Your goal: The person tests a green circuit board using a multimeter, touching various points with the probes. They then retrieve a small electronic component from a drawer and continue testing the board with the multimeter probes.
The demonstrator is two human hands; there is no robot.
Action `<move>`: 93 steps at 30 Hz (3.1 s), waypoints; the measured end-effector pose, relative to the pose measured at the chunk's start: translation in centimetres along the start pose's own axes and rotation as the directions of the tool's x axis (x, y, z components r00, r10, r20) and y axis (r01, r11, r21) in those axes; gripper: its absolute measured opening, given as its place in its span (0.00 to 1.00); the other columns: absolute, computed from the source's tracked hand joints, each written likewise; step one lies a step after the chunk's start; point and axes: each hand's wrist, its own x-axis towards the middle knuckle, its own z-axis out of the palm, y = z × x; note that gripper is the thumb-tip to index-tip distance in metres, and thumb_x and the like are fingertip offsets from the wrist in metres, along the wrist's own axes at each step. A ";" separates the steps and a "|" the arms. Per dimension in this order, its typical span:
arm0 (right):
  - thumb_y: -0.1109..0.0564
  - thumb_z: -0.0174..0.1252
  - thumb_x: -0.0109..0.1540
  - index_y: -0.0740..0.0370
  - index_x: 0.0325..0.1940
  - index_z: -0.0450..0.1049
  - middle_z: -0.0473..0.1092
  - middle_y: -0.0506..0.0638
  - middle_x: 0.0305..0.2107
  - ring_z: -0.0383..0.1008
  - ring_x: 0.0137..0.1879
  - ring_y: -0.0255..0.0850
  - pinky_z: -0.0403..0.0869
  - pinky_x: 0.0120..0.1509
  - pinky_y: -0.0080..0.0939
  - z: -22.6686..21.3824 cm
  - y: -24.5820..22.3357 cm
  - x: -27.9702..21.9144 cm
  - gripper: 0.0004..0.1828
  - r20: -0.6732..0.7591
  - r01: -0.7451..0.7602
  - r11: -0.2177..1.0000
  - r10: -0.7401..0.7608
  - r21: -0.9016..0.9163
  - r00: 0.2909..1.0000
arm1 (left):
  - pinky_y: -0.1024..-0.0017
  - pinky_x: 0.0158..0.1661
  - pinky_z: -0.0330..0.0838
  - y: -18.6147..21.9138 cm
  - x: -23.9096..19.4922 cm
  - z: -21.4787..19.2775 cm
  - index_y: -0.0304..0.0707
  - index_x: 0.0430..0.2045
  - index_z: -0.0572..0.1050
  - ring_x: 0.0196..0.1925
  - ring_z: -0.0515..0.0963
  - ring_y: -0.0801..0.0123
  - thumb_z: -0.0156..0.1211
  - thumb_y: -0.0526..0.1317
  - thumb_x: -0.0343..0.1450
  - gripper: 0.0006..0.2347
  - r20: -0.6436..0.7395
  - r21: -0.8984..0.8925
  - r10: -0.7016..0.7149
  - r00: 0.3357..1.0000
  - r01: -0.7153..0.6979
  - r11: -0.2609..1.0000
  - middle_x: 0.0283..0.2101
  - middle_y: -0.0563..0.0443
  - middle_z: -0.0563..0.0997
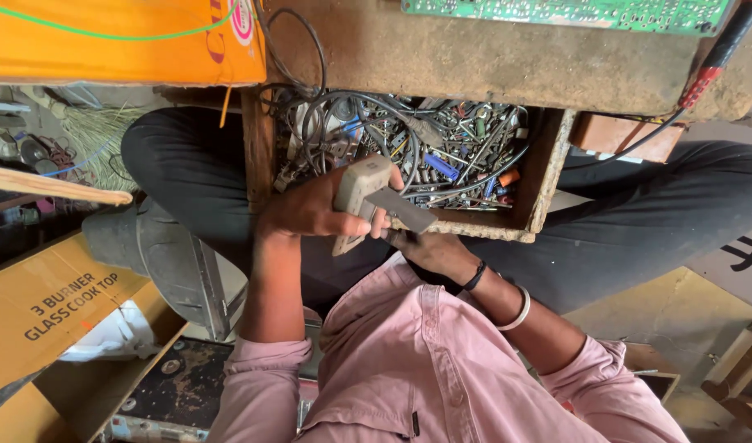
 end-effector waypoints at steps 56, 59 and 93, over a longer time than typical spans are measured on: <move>0.63 0.57 0.72 0.67 0.50 0.67 0.68 0.49 0.39 0.68 0.44 0.32 0.68 0.50 0.32 -19.8 -9.5 -1.5 0.06 -0.622 0.728 0.679 -0.529 0.098 0.577 | 0.61 0.60 0.78 4.3 12.3 0.6 0.30 0.65 0.67 0.58 0.83 0.58 0.52 0.55 0.81 0.26 -0.519 0.121 0.540 0.662 -0.569 0.814 0.60 0.38 0.80; 0.65 0.54 0.76 0.67 0.55 0.69 0.72 0.50 0.41 0.73 0.47 0.33 0.73 0.57 0.32 -18.6 -9.6 -0.2 0.04 -0.603 0.753 0.642 -0.547 0.143 0.581 | 0.62 0.55 0.82 3.8 12.2 -0.2 0.32 0.61 0.69 0.56 0.83 0.61 0.48 0.59 0.80 0.26 -0.495 0.083 0.560 0.664 -0.606 0.791 0.58 0.40 0.81; 0.66 0.62 0.72 0.70 0.43 0.74 0.76 0.51 0.30 0.76 0.35 0.31 0.74 0.40 0.30 -17.9 -9.6 0.0 0.05 -0.585 0.608 0.717 -0.346 0.340 0.734 | 0.71 0.56 0.74 -3.7 15.0 0.4 0.30 0.62 0.64 0.54 0.78 0.67 0.45 0.57 0.82 0.26 -0.480 0.795 0.852 0.209 -0.307 0.523 0.56 0.44 0.77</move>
